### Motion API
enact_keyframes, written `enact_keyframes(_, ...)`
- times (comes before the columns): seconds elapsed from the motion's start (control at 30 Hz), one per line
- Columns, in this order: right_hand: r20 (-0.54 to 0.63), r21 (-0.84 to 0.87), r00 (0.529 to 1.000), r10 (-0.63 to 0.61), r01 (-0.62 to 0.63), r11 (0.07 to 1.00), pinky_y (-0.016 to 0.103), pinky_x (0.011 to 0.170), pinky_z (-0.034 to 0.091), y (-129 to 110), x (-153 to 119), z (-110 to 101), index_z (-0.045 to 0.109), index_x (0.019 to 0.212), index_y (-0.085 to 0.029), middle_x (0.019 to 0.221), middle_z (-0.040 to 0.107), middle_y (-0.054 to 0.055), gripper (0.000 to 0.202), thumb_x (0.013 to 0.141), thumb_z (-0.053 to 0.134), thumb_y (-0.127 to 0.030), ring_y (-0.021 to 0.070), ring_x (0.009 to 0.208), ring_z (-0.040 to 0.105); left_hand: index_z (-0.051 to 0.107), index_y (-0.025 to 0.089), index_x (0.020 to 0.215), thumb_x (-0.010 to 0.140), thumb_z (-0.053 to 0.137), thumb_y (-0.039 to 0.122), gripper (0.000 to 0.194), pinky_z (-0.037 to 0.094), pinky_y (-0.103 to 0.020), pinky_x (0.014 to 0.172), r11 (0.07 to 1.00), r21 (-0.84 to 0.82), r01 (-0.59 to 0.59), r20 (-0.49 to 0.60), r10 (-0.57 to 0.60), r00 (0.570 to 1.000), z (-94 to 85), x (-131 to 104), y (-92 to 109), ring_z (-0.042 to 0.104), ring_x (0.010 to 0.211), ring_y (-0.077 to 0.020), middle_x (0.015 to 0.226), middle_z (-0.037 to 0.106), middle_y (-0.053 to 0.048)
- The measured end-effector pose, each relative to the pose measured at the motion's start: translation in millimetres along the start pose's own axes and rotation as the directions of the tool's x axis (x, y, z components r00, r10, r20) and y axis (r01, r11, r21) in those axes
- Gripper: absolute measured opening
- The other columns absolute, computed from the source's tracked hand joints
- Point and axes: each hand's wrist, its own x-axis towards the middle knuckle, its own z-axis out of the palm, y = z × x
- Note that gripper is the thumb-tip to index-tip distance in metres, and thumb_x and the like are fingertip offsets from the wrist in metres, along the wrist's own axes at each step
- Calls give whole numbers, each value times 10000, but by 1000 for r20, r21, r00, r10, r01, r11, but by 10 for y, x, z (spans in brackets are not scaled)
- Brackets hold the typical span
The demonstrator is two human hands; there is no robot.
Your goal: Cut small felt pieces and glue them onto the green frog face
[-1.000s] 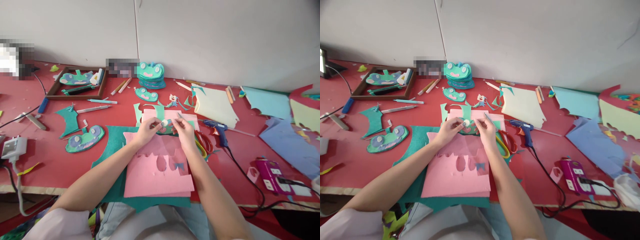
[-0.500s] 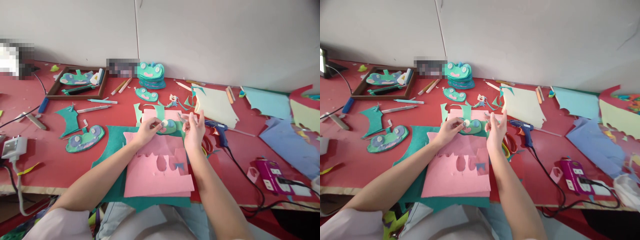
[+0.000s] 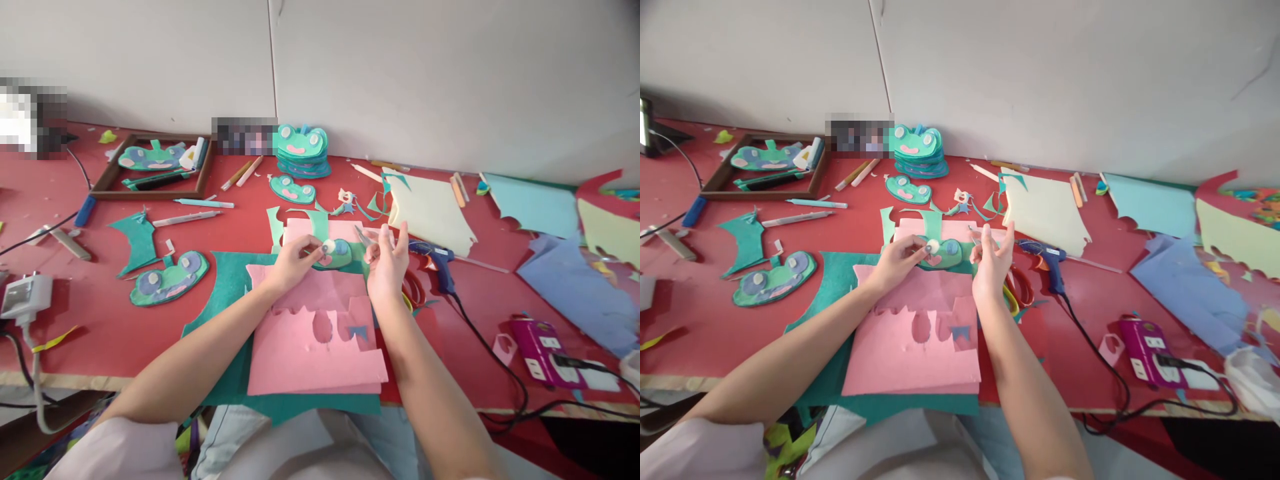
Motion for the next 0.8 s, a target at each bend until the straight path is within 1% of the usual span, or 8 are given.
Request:
enact_keyframes(0.07,-13,0,1000,-2,2,1000,195,411,333,7,0,2,446,1275,-225,674,626,-47,609,755,650,-468,49,410,407,587,161,783,835,569,366,212,481,-236,658,1000,-2,3,1,-3,1000,-1,0,6,618,716,-129,743,658,-23)
enact_keyframes(0.13,-7,5,1000,-4,4,1000,199,398,313,18,-7,3,589,921,-189,515,525,-71,349,771,622,-502,51,386,381,587,158,781,833,571,361,210,479,-236,663,1000,5,7,-3,-7,1000,-1,1,9,615,720,-130,745,652,-24)
enact_keyframes(0.23,28,16,999,-21,20,1000,206,387,291,32,-25,-2,500,607,-183,391,377,-86,397,805,569,-520,53,364,343,589,156,779,831,571,358,209,474,-235,664,1000,22,5,-10,-5,1000,-1,3,4,610,722,-130,751,646,-24)
enact_keyframes(0.33,120,-18,991,-52,55,998,196,404,311,19,-53,1,619,922,-208,409,408,-109,229,783,623,-390,56,369,355,589,157,775,832,569,365,216,476,-236,663,1000,30,0,-12,0,1000,0,2,2,617,718,-132,746,651,-24)
enact_keyframes(0.4,218,-77,975,-32,50,996,193,413,327,-8,-78,15,506,1246,-273,461,482,-115,489,772,619,-316,63,382,384,586,160,772,833,568,370,219,482,-238,663,1000,23,4,-11,-3,1000,1,-1,7,628,724,-138,745,656,-24)
enact_keyframes(0.47,294,-136,956,4,37,990,199,416,342,-35,-105,37,400,1356,-300,517,548,-102,605,782,590,-299,72,398,411,582,161,774,831,571,371,218,490,-239,665,1000,8,11,-7,-10,1000,2,-5,14,639,726,-141,743,660,-23)
enact_keyframes(0.67,392,-246,920,31,72,967,212,401,365,-22,-154,83,613,1015,-214,537,581,-54,313,795,592,-435,71,390,437,581,158,790,833,571,375,222,495,-236,662,1000,-12,10,4,-10,1000,0,-8,13,645,724,-142,742,657,-22)
enact_keyframes(0.8,417,-289,908,37,93,953,206,394,378,37,-158,77,592,799,-192,564,594,-36,304,768,624,-493,61,390,446,585,155,781,834,566,372,224,491,-236,651,1000,9,0,2,0,1000,2,-4,15,627,709,-137,737,650,-24)
